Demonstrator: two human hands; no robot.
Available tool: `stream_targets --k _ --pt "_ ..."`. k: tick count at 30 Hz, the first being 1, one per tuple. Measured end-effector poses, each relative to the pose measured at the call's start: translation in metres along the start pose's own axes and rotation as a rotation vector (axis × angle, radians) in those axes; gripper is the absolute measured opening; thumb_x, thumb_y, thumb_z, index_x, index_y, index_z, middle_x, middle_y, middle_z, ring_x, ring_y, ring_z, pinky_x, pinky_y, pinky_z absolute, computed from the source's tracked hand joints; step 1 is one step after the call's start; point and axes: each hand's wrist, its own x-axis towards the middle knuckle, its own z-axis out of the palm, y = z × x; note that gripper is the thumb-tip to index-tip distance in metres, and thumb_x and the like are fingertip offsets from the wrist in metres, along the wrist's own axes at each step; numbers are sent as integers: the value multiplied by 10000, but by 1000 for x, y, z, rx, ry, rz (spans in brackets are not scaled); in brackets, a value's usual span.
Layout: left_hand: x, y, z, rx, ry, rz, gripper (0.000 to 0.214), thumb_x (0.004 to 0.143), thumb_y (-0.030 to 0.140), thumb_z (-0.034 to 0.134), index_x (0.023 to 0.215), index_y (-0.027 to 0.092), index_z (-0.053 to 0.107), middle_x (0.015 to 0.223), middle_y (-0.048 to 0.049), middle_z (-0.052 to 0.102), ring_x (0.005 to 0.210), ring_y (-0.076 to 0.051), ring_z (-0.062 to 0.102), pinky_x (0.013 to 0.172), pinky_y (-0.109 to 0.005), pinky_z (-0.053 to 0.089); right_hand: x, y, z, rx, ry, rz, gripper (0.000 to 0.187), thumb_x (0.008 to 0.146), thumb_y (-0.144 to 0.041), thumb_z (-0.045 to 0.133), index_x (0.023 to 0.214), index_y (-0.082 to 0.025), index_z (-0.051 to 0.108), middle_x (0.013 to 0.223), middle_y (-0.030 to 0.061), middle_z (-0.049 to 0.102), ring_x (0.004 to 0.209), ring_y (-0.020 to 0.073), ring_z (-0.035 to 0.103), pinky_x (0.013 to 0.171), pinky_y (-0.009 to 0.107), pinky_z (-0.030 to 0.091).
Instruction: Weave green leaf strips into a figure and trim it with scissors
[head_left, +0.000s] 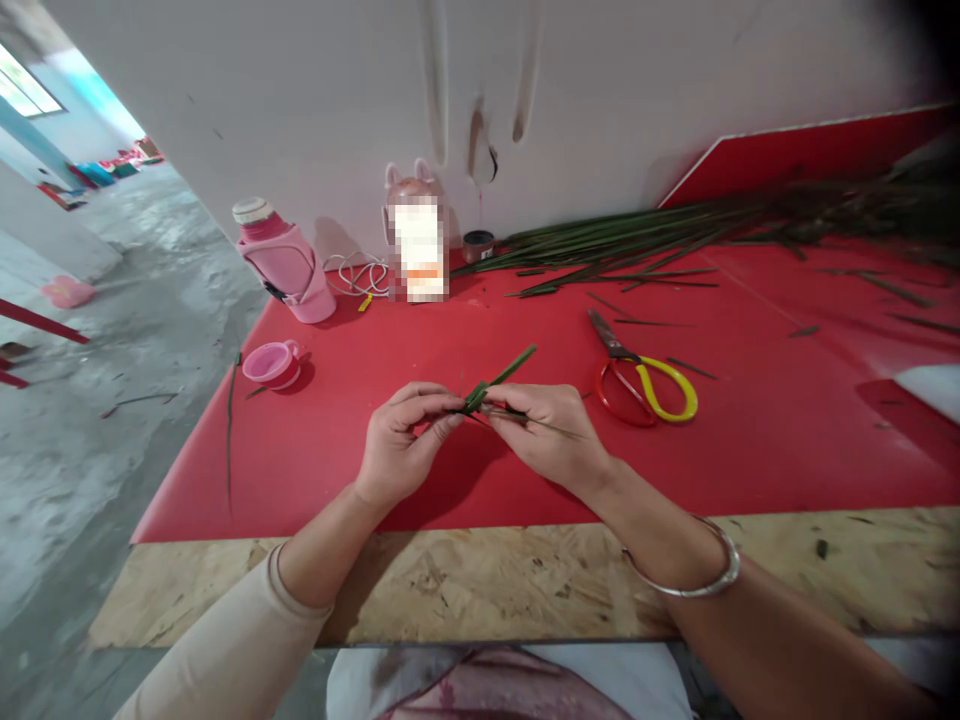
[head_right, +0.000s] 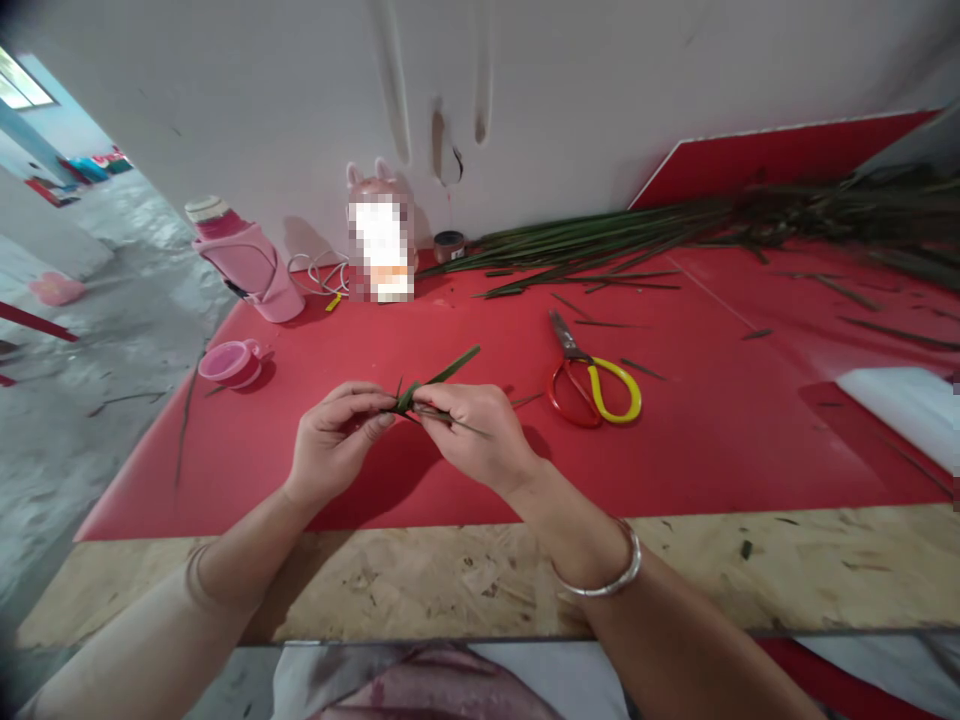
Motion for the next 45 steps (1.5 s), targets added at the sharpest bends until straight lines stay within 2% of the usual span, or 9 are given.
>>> stream_targets --k 6,11,18,25,28,31,35,41,45 --pt "-6 3 13 -304 113 -239 477 628 222 755 1057 204 549 969 -38 560 896 -145 566 740 -255 511 -5 -2 3 -210 111 -162 131 839 -186 528 825 -183 658 641 10 666 572 98 601 566 188 398" --pt "-5 6 18 -475 127 -358 336 651 276 740 938 161 607 800 -15 605 715 -96 558 676 -212 474 -7 -3 3 -330 184 -279 113 833 -164 548 818 -157 660 526 -4 598 468 88 532 532 204 382" --pt "-3 6 18 -655 131 -463 302 652 347 732 840 140 619 686 -5 623 584 -90 561 609 -235 476 -8 0 6 -331 188 -288 117 835 -156 553 871 -158 663 595 10 657 512 100 584 552 201 405" --pt "-5 5 22 -812 -8 -498 479 589 184 785 1032 171 607 834 -20 658 742 -117 602 704 -252 472 -10 -3 7 -309 160 -261 130 837 -183 547 810 -175 674 586 15 667 500 102 589 540 198 410" --pt "-6 5 24 -834 -27 -509 444 609 207 774 1023 166 620 848 -33 672 766 -130 610 734 -270 466 -9 -7 14 -91 142 -117 129 805 -171 556 813 -195 682 676 19 696 587 119 625 578 202 438" --pt "-5 5 23 -817 -12 -517 363 621 267 766 940 145 645 807 -37 662 697 -118 595 678 -258 464 -3 -10 19 350 126 261 75 757 -216 584 767 -199 657 652 -5 659 554 113 582 535 216 443" --pt "-5 5 20 -786 30 -566 384 678 384 708 976 156 630 782 -31 630 640 -98 565 584 -227 453 6 -9 10 1058 -7 765 284 657 -370 669 586 -211 445 393 -119 272 319 47 167 302 178 191" --pt "-2 0 16 -575 83 -522 312 725 431 646 655 140 561 560 19 543 491 -63 458 501 -196 377 4 -3 -5 1472 -217 800 537 588 -443 719 536 -211 238 441 -120 131 363 44 41 311 169 73" --pt "1 -3 13 -416 89 -479 366 761 460 588 599 133 570 504 23 512 489 -73 439 522 -213 363 5 -1 3 1467 -162 908 470 578 -376 745 575 -212 304 424 -133 159 368 40 49 324 162 71"
